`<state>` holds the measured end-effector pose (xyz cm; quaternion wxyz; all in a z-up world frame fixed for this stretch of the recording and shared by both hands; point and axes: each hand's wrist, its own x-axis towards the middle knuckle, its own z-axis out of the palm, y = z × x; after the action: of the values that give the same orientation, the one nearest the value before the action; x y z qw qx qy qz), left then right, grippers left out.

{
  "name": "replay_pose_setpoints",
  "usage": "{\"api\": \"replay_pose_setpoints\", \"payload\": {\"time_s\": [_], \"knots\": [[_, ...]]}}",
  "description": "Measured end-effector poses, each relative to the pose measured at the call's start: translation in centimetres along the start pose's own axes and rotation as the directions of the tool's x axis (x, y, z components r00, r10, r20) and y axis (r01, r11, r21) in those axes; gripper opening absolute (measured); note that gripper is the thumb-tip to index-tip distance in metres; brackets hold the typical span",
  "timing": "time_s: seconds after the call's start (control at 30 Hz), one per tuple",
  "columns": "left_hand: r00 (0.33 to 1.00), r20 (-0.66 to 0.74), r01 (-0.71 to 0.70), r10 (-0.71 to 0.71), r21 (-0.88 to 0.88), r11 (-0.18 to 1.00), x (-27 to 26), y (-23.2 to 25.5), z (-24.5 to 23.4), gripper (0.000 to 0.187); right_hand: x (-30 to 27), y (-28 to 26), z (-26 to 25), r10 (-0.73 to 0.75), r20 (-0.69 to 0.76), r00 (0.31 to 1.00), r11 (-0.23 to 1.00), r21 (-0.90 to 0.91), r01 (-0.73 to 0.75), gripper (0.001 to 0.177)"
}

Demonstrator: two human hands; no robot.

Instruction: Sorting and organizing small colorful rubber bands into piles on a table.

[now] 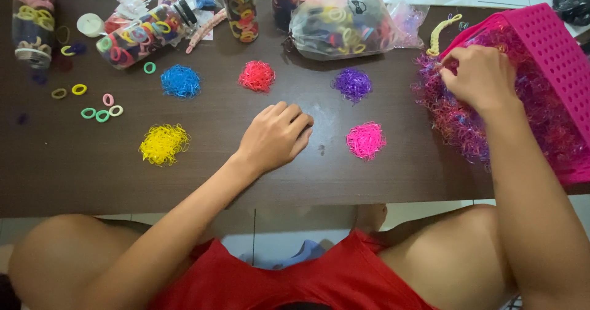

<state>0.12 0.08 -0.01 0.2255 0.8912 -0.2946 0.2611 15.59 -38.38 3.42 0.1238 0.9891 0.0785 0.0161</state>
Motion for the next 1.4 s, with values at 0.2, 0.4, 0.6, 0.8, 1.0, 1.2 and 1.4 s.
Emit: {"api": "replay_pose_setpoints", "payload": {"time_s": [0.2,0.4,0.6,0.8,1.0,1.2,1.4], "knots": [[1.0,-0.018,0.009,-0.009,-0.012,1.0,0.0,0.0,0.1,0.007,1.0,0.8,1.4,-0.026,0.019,0.999,0.999,-0.044,0.027,0.019],[1.0,-0.007,0.004,-0.005,-0.013,1.0,0.1,-0.1,0.1,0.008,0.8,1.7,1.3,-0.075,-0.111,0.991,0.997,-0.008,0.074,0.012],[1.0,-0.011,0.017,-0.017,-0.034,0.999,0.1,-0.1,0.1,0.008,-0.6,1.4,-0.2,-0.13,-0.274,0.953,0.983,0.091,0.16,0.019],[1.0,-0.003,0.011,-0.011,-0.014,1.0,0.0,-0.1,0.1,0.016,-2.6,-4.1,-4.4,-0.324,-0.3,0.897,0.867,0.286,0.408,0.005],[0.984,-0.124,0.095,-0.131,-0.256,0.962,0.8,2.5,-0.9,0.034,-8.8,-14.7,-8.7,-0.451,-0.465,0.762,0.597,0.478,0.645,0.013],[0.944,-0.258,0.1,-0.204,-0.364,0.926,0.9,2.7,-1.8,0.014,-9.9,-16.7,-8.5,-0.4,-0.534,0.745,0.49,0.562,0.666,0.013],[0.996,-0.067,0.054,-0.063,-0.127,0.99,-0.2,-0.1,-5.1,0.005,-10.0,-17.1,-8.6,-0.471,-0.549,0.69,0.478,0.499,0.723,0.032]]}}
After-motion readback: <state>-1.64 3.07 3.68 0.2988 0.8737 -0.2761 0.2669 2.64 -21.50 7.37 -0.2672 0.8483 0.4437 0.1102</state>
